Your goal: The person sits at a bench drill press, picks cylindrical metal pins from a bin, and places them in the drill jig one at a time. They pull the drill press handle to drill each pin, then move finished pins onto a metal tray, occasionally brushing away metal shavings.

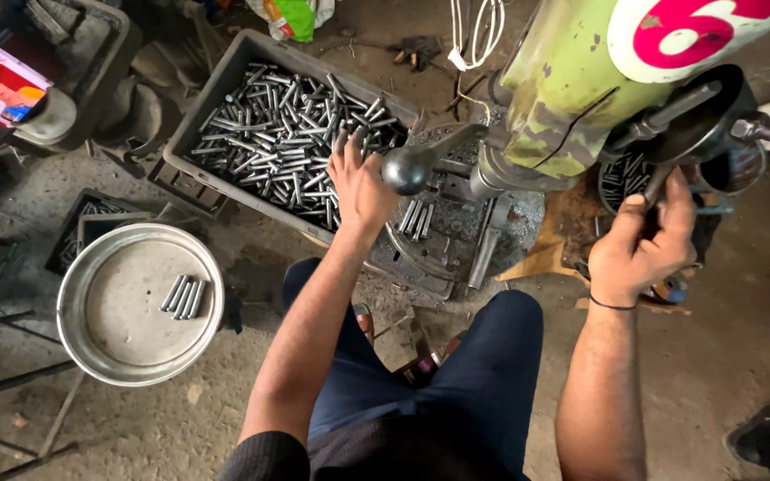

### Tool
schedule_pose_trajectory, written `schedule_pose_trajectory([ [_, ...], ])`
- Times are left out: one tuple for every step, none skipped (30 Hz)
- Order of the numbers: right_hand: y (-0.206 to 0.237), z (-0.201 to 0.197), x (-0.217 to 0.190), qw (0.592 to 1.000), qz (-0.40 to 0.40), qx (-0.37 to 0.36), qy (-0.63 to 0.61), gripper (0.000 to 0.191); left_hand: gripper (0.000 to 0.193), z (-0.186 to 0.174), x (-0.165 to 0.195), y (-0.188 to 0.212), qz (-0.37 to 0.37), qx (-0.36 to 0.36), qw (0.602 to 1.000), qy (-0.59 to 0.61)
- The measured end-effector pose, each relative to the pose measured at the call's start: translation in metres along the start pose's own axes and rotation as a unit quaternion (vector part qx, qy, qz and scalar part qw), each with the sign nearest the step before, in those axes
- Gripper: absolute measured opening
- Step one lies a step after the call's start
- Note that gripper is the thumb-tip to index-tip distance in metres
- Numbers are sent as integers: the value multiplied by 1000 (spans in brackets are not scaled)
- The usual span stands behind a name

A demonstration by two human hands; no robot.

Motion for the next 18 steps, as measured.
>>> schedule_pose_trajectory([
  [0, 0, 1, 1000, 0, -1, 7, 37, 36, 2, -1, 1, -2, 16, 1000, 5],
  [1, -1, 2, 1000, -1, 0, 15, 38, 32, 4, 0, 2, -3, 33, 999, 12],
  [1, -1, 3, 1000, -3, 1, 22, 38, 51, 6, 2, 3, 1, 48, 999, 13],
  [1, -1, 4, 1000, -2, 8, 29, 40, 70, 8, 4, 4, 4, 62, 998, 15],
  [1, -2, 5, 999, -1, 12, 36, 41, 90, 10, 7, 8, 6, 75, 997, 16],
  [1, -2, 6, 999, -1, 16, 41, 43, 78, 15, 10, 11, 10, 54, 996, 63],
  [1, -2, 7, 999, -2, 18, 43, 42, 66, 19, 13, 15, 16, 35, 993, 109],
  [1, -2, 7, 999, -1, 19, 45, 42, 55, 24, 15, 19, 21, 13, 988, 154],
  [2, -2, 8, 999, 0, 20, 47, 41, 50, 29, 15, 25, -27, -6, 942, 335],
  [2, -2, 8, 999, -6, 16, 41, 40, 45, 36, 15, 28, -71, -25, 861, 503],
  [2, -2, 8, 999, -13, 12, 35, 39, 42, 42, 15, 30, -111, -44, 748, 653],
  [2, -1, 8, 999, -18, 6, 28, 37, 42, 46, 15, 32, -152, -62, 685, 710],
  [1, -1, 10, 999, -8, 18, 33, 38, 43, 50, 15, 34, -193, -78, 614, 761],
  [0, 1, 12, 999, 1, 29, 36, 39, 45, 52, 15, 36, -232, -92, 538, 805],
  [-2, 2, 13, 998, 10, 40, 39, 40, 42, 50, 15, 37, -231, -89, 535, 808],
  [-4, 6, 13, 998, -4, 33, 49, 40, 39, 46, 15, 38, -227, -87, 533, 811],
  [-6, 10, 10, 998, -17, 27, 58, 41, 38, 41, 16, 41, -222, -84, 531, 813],
  [-8, 13, 6, 997, -29, 19, 67, 41, 34, 32, 17, 45, -191, -93, 639, 739],
])
Point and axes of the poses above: each hand's wrist, its own y-axis away from the middle knuckle, its own z-axis out of the palm, x = y × z, the point moved 3 cm from there along -y, towards the middle knuckle, and after that the axes turned 15 degrees about -y, right-handed, at the moved point
